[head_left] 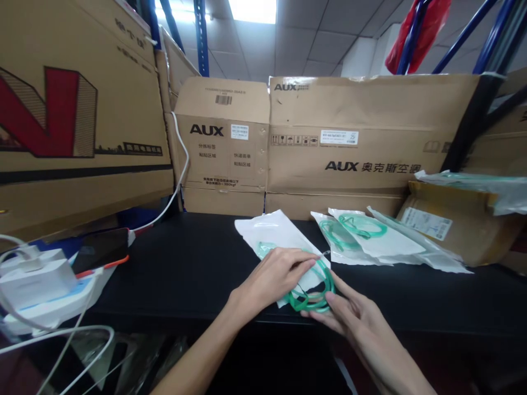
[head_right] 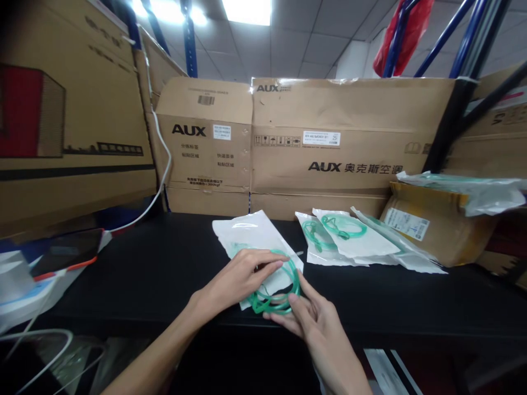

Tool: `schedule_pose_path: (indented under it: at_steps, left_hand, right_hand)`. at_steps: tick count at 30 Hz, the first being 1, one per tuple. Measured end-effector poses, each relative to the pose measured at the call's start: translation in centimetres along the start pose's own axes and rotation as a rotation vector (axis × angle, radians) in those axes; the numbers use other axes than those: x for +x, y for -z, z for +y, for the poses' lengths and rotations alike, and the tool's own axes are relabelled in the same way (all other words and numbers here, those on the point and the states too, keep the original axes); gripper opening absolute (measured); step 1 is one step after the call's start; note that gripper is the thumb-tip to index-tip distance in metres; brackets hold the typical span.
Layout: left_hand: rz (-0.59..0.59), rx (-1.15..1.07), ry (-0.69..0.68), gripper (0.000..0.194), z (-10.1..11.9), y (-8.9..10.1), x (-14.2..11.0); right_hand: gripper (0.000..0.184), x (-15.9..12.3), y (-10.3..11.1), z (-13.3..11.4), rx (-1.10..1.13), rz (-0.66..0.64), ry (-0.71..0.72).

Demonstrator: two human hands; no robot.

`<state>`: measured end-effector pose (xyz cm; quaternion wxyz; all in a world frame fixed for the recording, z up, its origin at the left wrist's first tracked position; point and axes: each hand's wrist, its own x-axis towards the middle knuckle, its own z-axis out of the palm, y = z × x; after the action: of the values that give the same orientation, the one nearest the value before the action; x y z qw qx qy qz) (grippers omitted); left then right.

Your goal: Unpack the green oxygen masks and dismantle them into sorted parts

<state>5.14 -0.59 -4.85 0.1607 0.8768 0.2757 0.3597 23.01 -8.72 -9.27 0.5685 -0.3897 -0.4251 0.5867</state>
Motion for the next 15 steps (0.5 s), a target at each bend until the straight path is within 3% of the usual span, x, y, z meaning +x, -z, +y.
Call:
schedule_pose_path:
  at_steps: [7, 10, 15]
  left_hand:
    - [-0.067, -0.144, -0.02, 0.03, 0.7, -0.5, 0.1]
    - [-0.105, -0.203, -0.023, 0.03, 1.7, -0.9, 0.1]
    - [-0.132, -0.238, -0.045, 0.03, 2.5, -0.9, -0.1]
  right_hand:
    - [0.101, 1.6, 0.6, 0.8, -0.014, 0.062, 0.087]
    - [0.092, 2.2, 0.2, 1.0, -0.12, 0.05, 0.122]
    - [0.066, 3.3, -0.5, 0.4, -0.499, 0.129, 0.194]
